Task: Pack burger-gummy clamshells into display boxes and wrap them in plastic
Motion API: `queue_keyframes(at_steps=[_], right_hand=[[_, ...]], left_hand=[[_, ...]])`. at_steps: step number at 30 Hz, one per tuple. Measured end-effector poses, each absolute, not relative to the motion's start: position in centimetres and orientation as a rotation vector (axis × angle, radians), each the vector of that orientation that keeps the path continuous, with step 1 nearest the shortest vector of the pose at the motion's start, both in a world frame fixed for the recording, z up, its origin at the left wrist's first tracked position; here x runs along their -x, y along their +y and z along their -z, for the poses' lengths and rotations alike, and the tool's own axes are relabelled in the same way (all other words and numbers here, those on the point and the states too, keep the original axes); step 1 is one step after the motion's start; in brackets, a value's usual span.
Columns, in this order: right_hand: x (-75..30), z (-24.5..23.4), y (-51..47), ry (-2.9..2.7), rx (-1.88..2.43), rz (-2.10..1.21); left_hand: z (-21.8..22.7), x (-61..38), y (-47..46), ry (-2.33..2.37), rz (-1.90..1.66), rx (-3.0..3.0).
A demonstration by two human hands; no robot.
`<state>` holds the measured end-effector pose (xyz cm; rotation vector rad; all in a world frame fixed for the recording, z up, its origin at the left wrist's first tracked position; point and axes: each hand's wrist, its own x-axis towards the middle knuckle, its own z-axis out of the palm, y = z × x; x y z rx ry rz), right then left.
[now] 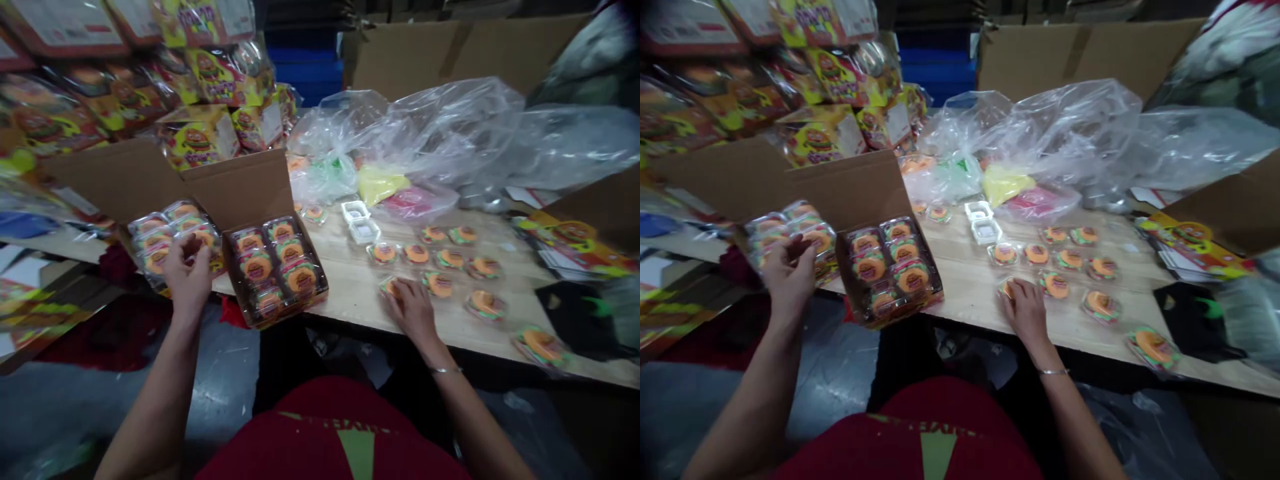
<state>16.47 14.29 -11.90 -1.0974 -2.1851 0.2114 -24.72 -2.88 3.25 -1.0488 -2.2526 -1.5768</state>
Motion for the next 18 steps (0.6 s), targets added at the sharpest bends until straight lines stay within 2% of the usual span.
queue_keyframes(at_steps=[4, 9, 13, 15, 18], right_hand=[[-15.7, 12.0, 13.4, -2.122, 1.119, -0.275], [-14.6, 11.9, 12.1, -2.055, 1.009, -0.457], [-13.4, 9.7, 9.4, -2.086, 0.740, -0.566], [-13.1, 7.9, 8.4, -2.083, 0.624, -0.652], [-13.6, 5.8, 9.5, -1.949, 0.630, -0.764]], left_hand=[[-4.5, 19.1, -3.2, -2.235, 1.713, 1.207], [0.1, 7.8, -0.4, -2.692, 1.818, 2.274], [3.8, 3.7, 3.9, -2.952, 2.258, 2.159], [3.9, 3.6, 4.8, -2.873, 2.503, 2.179], [2.6, 5.0, 3.3, -2.794, 2.669, 2.275]])
